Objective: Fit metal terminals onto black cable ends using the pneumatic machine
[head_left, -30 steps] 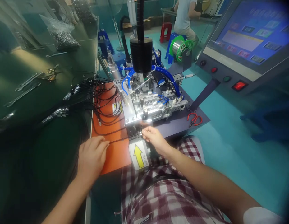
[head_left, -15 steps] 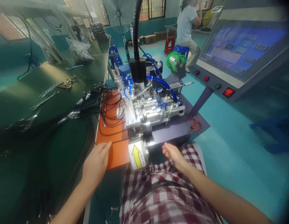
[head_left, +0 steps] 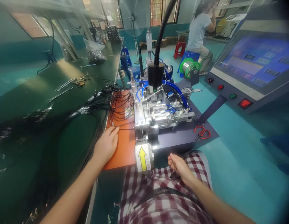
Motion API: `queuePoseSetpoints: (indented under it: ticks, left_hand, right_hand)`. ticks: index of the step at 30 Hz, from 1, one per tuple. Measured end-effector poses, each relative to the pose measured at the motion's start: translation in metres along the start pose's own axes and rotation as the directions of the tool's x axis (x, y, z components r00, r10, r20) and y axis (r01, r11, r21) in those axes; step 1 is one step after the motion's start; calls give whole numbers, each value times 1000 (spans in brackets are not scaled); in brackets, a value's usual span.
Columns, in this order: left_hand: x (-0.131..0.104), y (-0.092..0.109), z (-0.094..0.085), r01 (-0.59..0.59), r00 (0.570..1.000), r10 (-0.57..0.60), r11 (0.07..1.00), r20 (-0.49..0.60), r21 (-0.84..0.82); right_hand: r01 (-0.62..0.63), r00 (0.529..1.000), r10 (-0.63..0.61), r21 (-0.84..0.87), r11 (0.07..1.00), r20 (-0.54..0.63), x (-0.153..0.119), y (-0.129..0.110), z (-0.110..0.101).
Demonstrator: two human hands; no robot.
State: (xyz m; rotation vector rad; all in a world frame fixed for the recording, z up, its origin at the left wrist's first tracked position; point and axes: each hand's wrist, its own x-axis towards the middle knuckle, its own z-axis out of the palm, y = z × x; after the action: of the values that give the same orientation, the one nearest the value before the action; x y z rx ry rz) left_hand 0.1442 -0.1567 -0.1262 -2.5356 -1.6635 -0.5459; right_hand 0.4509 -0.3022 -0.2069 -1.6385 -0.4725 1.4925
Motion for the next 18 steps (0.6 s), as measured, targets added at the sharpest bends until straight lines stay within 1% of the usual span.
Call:
queuePoseSetpoints:
  ticks: [4,8,10,12,13,15,17,18]
  left_hand:
    - [-4,3,0,31,1000,-31,999,-4,-20]
    - [-6,7,0,30,1000,-30,999,-8,-43]
    - [-4,7,-1,24,1000,-24,998,-2,-65]
    - [-2,4,-6,15,1000,-13,995,18,-104]
    - [-2,2,-12,8,999,-4,991,35,-130]
    - [-5,-4,-29,-6,995,24,982,93,-189]
    - [-15,-10,-53,-27,976,78,969,201,-245]
    - [-22,-11,-65,-46,953,125,960,276,-276]
  right_hand:
    - [22,1000,-22,-32,999,13,-6,6,-5]
    - [41,999,-39,-63,997,34,-5,12,-9]
    - [41,997,-34,-98,994,66,-4,14,-7]
    - [37,993,-19,-148,988,119,-3,16,-3]
    - [35,988,-8,-177,984,151,-4,18,-2]
    - [31,975,22,-237,971,219,-7,23,0]
    - [23,957,63,-288,957,284,-11,28,1]
    - [18,945,87,-315,949,315,-14,30,1]
